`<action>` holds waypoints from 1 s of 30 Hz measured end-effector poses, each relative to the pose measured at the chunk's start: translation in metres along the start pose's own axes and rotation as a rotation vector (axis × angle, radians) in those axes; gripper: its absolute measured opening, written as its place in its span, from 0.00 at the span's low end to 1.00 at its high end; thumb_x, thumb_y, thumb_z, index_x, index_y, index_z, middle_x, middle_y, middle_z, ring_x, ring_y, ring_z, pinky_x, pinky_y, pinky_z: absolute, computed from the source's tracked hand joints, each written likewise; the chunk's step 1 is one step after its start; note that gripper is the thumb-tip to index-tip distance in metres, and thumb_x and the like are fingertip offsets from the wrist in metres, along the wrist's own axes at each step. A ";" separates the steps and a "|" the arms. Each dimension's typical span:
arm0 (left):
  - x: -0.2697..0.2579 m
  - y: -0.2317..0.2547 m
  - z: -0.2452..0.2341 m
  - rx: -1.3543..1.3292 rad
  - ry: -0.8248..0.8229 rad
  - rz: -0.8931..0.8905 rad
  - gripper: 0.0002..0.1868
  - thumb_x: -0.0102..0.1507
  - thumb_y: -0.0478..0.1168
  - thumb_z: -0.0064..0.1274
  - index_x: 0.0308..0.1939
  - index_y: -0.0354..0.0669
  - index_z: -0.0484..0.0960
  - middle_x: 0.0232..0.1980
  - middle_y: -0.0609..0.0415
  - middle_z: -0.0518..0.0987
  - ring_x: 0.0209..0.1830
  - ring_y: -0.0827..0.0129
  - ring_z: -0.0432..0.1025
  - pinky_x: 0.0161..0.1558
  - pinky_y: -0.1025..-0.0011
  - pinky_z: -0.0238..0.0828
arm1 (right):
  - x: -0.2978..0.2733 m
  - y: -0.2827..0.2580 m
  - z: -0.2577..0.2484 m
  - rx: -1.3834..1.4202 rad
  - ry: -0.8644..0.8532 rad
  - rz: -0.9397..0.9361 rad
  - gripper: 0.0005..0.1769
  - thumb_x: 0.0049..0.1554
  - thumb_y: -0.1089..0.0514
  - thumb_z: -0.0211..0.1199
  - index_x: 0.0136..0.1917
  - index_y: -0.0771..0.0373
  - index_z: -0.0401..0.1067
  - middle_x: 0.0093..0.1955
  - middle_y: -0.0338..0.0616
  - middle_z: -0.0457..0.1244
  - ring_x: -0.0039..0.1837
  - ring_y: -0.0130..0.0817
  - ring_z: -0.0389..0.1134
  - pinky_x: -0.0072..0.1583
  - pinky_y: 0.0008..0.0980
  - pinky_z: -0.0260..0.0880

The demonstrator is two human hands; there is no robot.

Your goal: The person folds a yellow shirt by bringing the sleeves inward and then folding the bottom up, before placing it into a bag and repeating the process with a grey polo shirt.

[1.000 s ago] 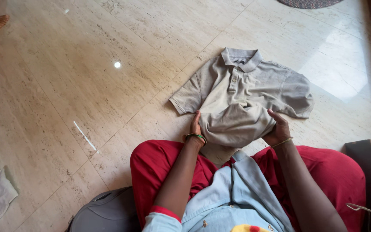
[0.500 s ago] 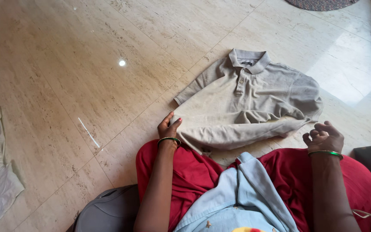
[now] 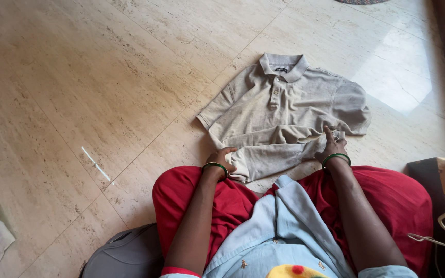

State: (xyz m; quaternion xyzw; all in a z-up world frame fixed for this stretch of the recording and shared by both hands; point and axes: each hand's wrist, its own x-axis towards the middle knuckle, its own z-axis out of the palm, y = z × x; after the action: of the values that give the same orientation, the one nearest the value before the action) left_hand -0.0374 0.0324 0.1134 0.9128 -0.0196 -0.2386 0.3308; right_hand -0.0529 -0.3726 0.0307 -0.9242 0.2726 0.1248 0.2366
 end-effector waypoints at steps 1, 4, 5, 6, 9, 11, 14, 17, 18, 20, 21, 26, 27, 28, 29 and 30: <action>0.003 0.000 0.003 -0.025 -0.011 -0.077 0.34 0.53 0.35 0.64 0.64 0.62 0.79 0.49 0.45 0.85 0.47 0.59 0.81 0.51 0.64 0.78 | 0.006 0.004 0.003 0.016 0.029 -0.061 0.61 0.43 0.55 0.78 0.83 0.38 0.49 0.75 0.71 0.48 0.66 0.64 0.64 0.65 0.47 0.68; 0.019 -0.013 0.016 -0.088 0.096 -0.075 0.27 0.58 0.33 0.56 0.60 0.63 0.84 0.50 0.48 0.86 0.46 0.59 0.81 0.49 0.63 0.78 | 0.024 0.013 0.015 0.047 0.045 -0.126 0.53 0.43 0.53 0.80 0.77 0.46 0.58 0.69 0.71 0.53 0.63 0.61 0.65 0.61 0.46 0.69; 0.026 -0.018 0.021 -0.124 0.214 -0.002 0.23 0.59 0.35 0.58 0.57 0.61 0.87 0.52 0.52 0.85 0.49 0.63 0.80 0.51 0.65 0.76 | 0.024 0.016 0.016 0.089 0.040 -0.121 0.47 0.44 0.51 0.80 0.73 0.50 0.62 0.66 0.69 0.56 0.61 0.58 0.66 0.60 0.45 0.69; 0.032 -0.024 0.024 -0.124 0.216 -0.001 0.23 0.59 0.35 0.58 0.57 0.61 0.87 0.52 0.52 0.85 0.49 0.63 0.80 0.51 0.65 0.76 | 0.022 0.016 0.017 0.155 0.055 -0.115 0.41 0.46 0.50 0.79 0.69 0.54 0.65 0.62 0.67 0.59 0.58 0.56 0.68 0.58 0.44 0.70; 0.041 -0.032 0.025 -0.386 0.432 -0.013 0.20 0.61 0.35 0.55 0.54 0.54 0.90 0.53 0.52 0.88 0.50 0.65 0.83 0.54 0.69 0.77 | 0.011 0.014 0.009 0.464 0.204 -0.061 0.28 0.50 0.47 0.78 0.57 0.66 0.76 0.51 0.60 0.69 0.52 0.48 0.72 0.54 0.41 0.73; 0.041 -0.033 0.022 -0.571 0.444 -0.064 0.31 0.53 0.43 0.73 0.58 0.43 0.82 0.59 0.45 0.83 0.57 0.61 0.79 0.57 0.67 0.75 | 0.005 0.015 0.006 0.750 0.331 -0.003 0.27 0.52 0.49 0.78 0.53 0.75 0.77 0.49 0.59 0.71 0.49 0.44 0.72 0.52 0.39 0.74; 0.043 -0.030 0.021 -0.429 0.317 -0.070 0.48 0.42 0.44 0.77 0.65 0.43 0.74 0.64 0.41 0.78 0.62 0.59 0.74 0.60 0.66 0.72 | 0.006 0.016 0.005 0.809 0.314 0.018 0.32 0.44 0.62 0.73 0.62 0.67 0.71 0.52 0.54 0.67 0.49 0.40 0.72 0.50 0.36 0.75; 0.041 -0.024 0.026 -0.310 0.153 -0.093 0.60 0.38 0.41 0.77 0.72 0.51 0.62 0.67 0.41 0.72 0.65 0.56 0.69 0.61 0.65 0.70 | 0.012 0.013 0.018 0.676 0.272 -0.155 0.36 0.42 0.62 0.72 0.65 0.66 0.70 0.57 0.55 0.68 0.54 0.42 0.72 0.55 0.37 0.74; 0.040 -0.024 0.026 -0.309 0.156 -0.086 0.60 0.38 0.41 0.77 0.72 0.51 0.62 0.67 0.41 0.72 0.65 0.56 0.69 0.61 0.65 0.70 | 0.012 0.014 0.020 0.680 0.278 -0.158 0.36 0.42 0.62 0.72 0.65 0.66 0.70 0.57 0.55 0.68 0.54 0.42 0.72 0.55 0.37 0.74; 0.038 -0.023 0.025 -0.124 0.133 -0.066 0.51 0.44 0.40 0.71 0.71 0.55 0.68 0.63 0.39 0.76 0.62 0.51 0.73 0.61 0.63 0.71 | 0.013 0.014 0.025 0.447 0.207 -0.157 0.35 0.47 0.58 0.71 0.69 0.55 0.72 0.58 0.59 0.69 0.58 0.50 0.72 0.60 0.42 0.71; 0.038 -0.022 0.024 -0.121 0.139 -0.059 0.51 0.44 0.40 0.71 0.71 0.55 0.68 0.63 0.39 0.76 0.62 0.51 0.73 0.61 0.63 0.71 | 0.015 0.013 0.027 0.453 0.214 -0.161 0.35 0.47 0.58 0.71 0.69 0.55 0.72 0.58 0.59 0.69 0.58 0.50 0.72 0.60 0.42 0.71; 0.026 -0.008 0.022 -0.049 0.125 -0.067 0.34 0.52 0.35 0.60 0.63 0.65 0.79 0.56 0.49 0.83 0.50 0.57 0.81 0.51 0.64 0.80 | 0.018 0.010 0.039 0.208 0.003 -0.293 0.23 0.50 0.53 0.67 0.60 0.48 0.79 0.56 0.49 0.73 0.59 0.49 0.74 0.62 0.42 0.74; 0.024 -0.004 0.020 -0.047 0.127 -0.063 0.34 0.52 0.35 0.60 0.63 0.65 0.79 0.56 0.49 0.83 0.50 0.57 0.81 0.51 0.64 0.80 | 0.017 0.008 0.041 0.210 0.007 -0.294 0.23 0.50 0.53 0.67 0.60 0.48 0.79 0.56 0.49 0.73 0.59 0.49 0.74 0.62 0.42 0.74; 0.020 0.000 0.019 -0.092 0.105 -0.131 0.33 0.55 0.32 0.54 0.63 0.66 0.79 0.58 0.50 0.82 0.48 0.56 0.82 0.47 0.61 0.82 | 0.017 0.006 0.045 0.075 -0.068 -0.268 0.23 0.51 0.54 0.65 0.60 0.46 0.79 0.56 0.50 0.73 0.58 0.49 0.74 0.62 0.41 0.74; 0.019 0.002 0.017 -0.137 0.082 -0.199 0.32 0.58 0.29 0.49 0.63 0.67 0.79 0.59 0.51 0.81 0.46 0.55 0.83 0.43 0.59 0.83 | 0.017 0.004 0.046 -0.060 -0.142 -0.240 0.23 0.52 0.54 0.62 0.61 0.44 0.80 0.56 0.51 0.73 0.58 0.49 0.75 0.63 0.40 0.74; 0.020 0.002 0.017 -0.136 0.083 -0.194 0.32 0.58 0.29 0.49 0.63 0.67 0.79 0.59 0.51 0.81 0.46 0.55 0.83 0.43 0.59 0.83 | 0.016 0.003 0.047 -0.058 -0.137 -0.240 0.23 0.52 0.54 0.62 0.61 0.44 0.80 0.56 0.51 0.73 0.58 0.49 0.75 0.63 0.40 0.74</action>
State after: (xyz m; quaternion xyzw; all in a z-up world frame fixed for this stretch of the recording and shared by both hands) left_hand -0.0273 0.0169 0.0956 0.8951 0.0988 -0.2321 0.3677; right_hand -0.0461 -0.3580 -0.0163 -0.9459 0.1396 0.1662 0.2410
